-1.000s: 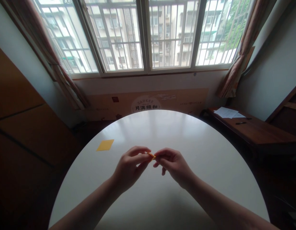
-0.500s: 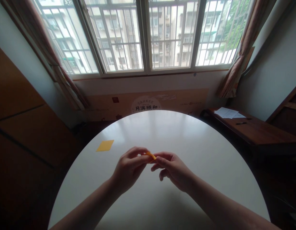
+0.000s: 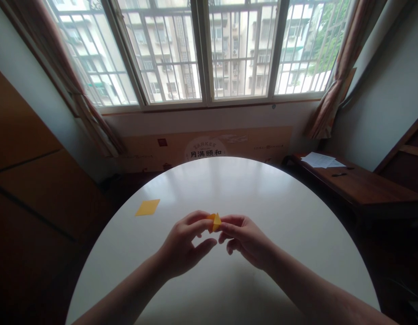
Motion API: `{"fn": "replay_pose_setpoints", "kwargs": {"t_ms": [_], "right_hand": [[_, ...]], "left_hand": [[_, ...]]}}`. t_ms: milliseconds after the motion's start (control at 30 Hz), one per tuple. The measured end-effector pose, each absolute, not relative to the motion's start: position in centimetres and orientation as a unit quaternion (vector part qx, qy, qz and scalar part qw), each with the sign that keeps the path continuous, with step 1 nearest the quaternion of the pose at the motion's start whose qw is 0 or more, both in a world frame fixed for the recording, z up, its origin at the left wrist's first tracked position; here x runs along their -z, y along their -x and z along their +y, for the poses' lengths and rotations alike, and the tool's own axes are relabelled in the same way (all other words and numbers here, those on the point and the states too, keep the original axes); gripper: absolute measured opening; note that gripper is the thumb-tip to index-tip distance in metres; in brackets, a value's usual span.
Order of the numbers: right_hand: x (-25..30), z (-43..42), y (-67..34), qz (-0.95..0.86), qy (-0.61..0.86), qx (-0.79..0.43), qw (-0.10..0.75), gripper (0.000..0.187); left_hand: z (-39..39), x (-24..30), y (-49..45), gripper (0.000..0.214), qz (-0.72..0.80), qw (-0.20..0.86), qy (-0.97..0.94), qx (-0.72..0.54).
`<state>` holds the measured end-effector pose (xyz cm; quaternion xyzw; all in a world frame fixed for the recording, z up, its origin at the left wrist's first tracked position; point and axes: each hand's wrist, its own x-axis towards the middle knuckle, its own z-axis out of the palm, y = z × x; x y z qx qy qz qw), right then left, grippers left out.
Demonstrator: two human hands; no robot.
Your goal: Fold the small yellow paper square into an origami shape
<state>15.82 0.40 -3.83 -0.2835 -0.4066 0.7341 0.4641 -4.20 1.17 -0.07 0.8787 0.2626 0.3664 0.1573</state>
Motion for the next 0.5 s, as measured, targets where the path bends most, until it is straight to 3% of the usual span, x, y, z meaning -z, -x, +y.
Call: {"fn": "replay_pose_setpoints", "kwargs": {"t_ms": [500], "right_hand": [[3.94, 0.64, -16.01, -0.413, 0.298, -0.730, 0.456, 0.025]], "left_hand": [[1.15, 0.13, 3.84, 0.008, 0.257, 0.231, -0.857, -0.383]]}}
